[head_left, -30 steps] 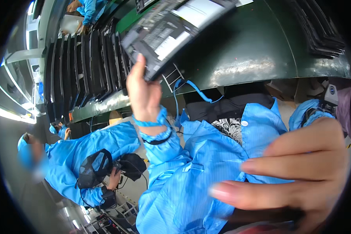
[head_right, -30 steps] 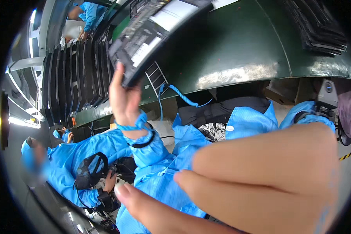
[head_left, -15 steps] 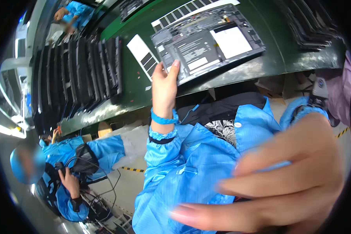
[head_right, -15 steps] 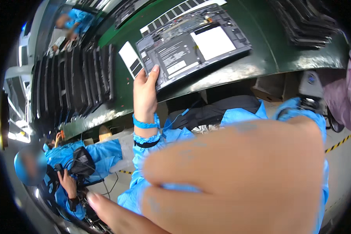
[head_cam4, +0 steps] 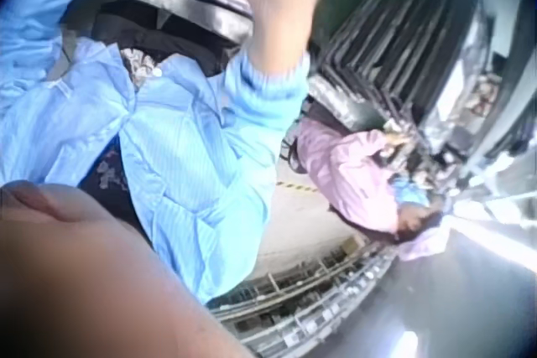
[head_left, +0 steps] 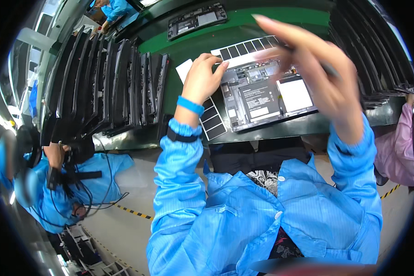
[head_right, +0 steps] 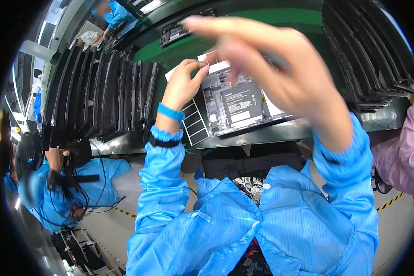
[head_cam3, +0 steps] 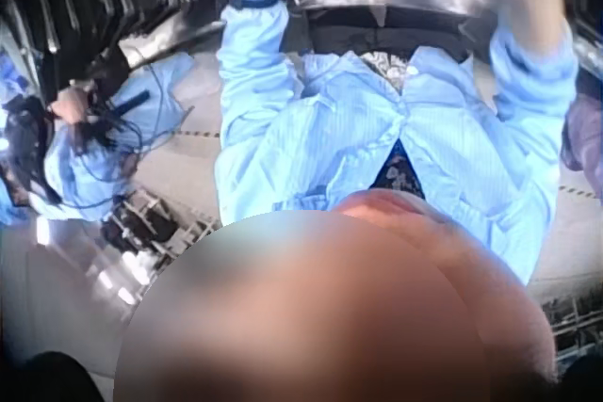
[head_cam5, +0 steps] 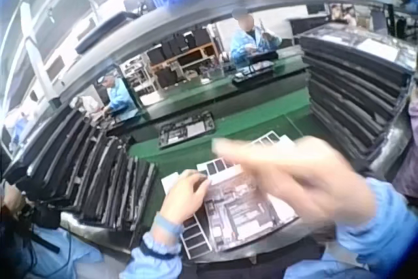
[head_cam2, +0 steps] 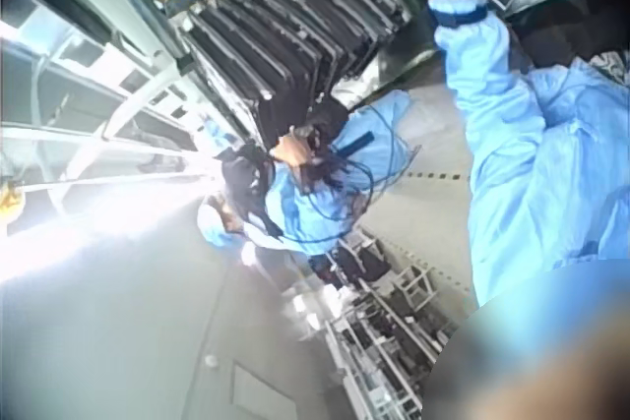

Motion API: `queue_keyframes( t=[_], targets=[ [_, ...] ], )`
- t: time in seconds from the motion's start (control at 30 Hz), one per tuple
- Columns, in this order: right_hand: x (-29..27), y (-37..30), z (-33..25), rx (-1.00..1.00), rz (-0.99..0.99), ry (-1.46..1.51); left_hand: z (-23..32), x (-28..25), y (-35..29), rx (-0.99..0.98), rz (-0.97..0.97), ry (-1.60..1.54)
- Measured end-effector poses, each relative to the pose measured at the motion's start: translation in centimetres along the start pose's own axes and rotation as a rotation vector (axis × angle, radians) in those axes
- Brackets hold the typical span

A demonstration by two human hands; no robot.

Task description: Assembling internal components of laptops and stacking the units on an assembly line.

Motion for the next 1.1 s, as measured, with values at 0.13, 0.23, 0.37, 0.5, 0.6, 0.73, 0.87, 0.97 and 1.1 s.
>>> queue_keyframes(
  t=[0.13, 0.23, 0.37, 0.5, 0.6, 0.73, 0.87, 0.97, 1.1],
  targets=[
    [1.1, 3.2, 12.4, 0.502, 0.091, 0.006, -3.9, 3.9, 2.2, 0.083, -0.113, -0.022],
    [2.0, 4.1, 19.1, 0.68, 0.054, 0.016, -4.2, 4.7, 1.8, 0.07, -0.191, -0.063],
    [3.9, 4.3, 22.9, 0.75, 0.01, -0.16, -4.6, 4.6, 1.4, 0.077, -0.195, -0.034],
    [4.1, 3.6, 24.6, 0.694, -0.008, -0.231, -4.4, 4.2, 1.4, 0.022, -0.215, -0.053],
    [4.4, 3.3, 24.5, 0.69, -0.028, -0.266, -4.2, 3.9, 1.4, -0.007, -0.268, -0.025],
    [4.5, 3.5, 24.0, 0.67, -0.025, -0.31, -4.3, 4.1, 1.3, 0.009, -0.197, -0.059],
    [4.2, 3.3, 24.0, 0.671, -0.004, -0.312, -4.3, 4.2, 1.5, 0.001, -0.191, -0.056],
    [4.1, 2.9, 24.5, 0.705, 0.013, -0.297, -4.5, 4.6, 1.3, -0.011, -0.197, -0.089],
    [4.1, 2.8, 24.5, 0.646, 0.005, -0.269, -4.6, 4.6, 1.4, -0.025, -0.204, -0.099]
  ],
)
Point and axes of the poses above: each hand's wrist, its own y-axis towards the middle knuckle, its own x-axis out of the palm, z = x × y, the point moved 2 cm from there along y, towards the middle knuckle
